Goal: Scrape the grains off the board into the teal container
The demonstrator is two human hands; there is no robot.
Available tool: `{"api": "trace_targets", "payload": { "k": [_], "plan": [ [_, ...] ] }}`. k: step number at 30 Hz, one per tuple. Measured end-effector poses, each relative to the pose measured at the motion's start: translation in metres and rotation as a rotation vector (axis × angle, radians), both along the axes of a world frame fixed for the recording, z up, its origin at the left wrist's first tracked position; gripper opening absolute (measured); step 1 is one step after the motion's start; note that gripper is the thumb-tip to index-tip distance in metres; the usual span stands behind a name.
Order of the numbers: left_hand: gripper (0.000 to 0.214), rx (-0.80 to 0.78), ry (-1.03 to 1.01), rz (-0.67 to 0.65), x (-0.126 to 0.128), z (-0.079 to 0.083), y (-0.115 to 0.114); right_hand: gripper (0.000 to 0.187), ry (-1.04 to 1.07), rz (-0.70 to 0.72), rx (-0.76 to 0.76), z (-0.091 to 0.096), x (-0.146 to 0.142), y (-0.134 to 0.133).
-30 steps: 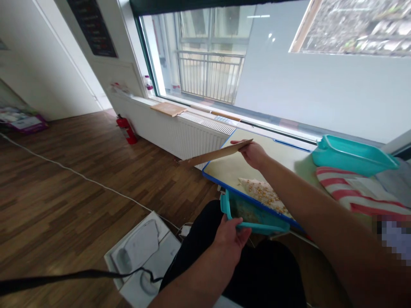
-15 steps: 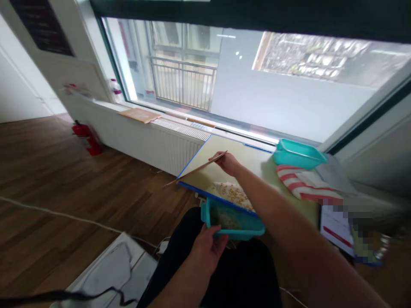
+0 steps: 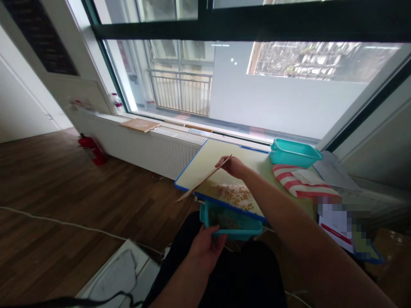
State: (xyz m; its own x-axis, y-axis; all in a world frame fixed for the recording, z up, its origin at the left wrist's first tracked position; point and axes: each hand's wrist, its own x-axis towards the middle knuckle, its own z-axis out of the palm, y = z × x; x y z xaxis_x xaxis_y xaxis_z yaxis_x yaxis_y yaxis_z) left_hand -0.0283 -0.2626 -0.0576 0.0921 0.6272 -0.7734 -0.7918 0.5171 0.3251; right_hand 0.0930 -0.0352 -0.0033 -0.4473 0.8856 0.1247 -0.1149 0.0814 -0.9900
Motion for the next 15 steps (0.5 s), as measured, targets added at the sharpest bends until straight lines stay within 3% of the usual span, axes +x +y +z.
{"api": "trace_targets", "payload": {
  "k": [15],
  "plan": [
    [0.035, 0.049, 0.030, -0.060, 0.009, 0.002, -0.008, 0.010, 0.005, -0.013, -0.063, 0.004, 0.076, -0.028]
  ]
}}
